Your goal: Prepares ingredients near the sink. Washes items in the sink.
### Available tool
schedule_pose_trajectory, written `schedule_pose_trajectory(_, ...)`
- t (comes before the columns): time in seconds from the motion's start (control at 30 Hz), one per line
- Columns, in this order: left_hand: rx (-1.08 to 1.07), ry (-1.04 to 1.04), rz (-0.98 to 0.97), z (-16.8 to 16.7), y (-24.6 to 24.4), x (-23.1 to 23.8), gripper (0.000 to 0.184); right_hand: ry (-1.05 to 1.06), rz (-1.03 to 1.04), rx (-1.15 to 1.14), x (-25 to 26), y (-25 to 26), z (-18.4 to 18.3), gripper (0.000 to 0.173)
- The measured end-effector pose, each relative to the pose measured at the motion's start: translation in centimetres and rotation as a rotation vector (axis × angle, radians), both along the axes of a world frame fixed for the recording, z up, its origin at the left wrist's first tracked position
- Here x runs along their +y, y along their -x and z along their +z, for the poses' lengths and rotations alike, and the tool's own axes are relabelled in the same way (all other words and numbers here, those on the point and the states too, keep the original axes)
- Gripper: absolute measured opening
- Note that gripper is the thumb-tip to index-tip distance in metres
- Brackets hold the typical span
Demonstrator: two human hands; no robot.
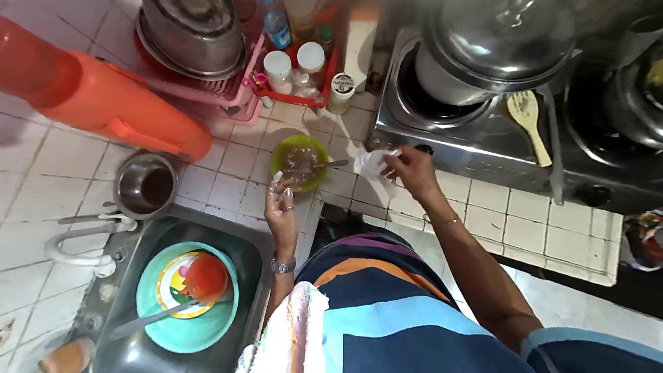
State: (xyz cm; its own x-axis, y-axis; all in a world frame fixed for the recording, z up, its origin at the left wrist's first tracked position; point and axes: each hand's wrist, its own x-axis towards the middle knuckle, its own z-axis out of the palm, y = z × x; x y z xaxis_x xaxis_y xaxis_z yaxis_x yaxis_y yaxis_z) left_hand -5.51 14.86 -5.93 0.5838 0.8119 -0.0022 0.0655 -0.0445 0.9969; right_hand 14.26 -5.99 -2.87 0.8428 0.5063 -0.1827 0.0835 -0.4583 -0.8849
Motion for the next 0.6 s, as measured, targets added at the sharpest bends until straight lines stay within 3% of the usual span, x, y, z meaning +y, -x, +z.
schedule_pose_trajectory(0.2,0.016,0.015,0.147,-1.0,1.3,0.9,0.037,-0.177,0.015,-0.027,5.3,-2.9,2.8,0.022)
schedule_pose_trajectory(0.4,0.012,0.068,0.175,-1.7,2.1,0.8,0.038,-0.207,-0.030,0.005,10.6,-7.2,0.1,0.026)
schedule_pose_trajectory(0.6,0.019,0.126,0.199,-2.4,2.6,1.1,0.036,-0.154,-0.070,-0.014,12.3,-9.8,-1.2,0.030)
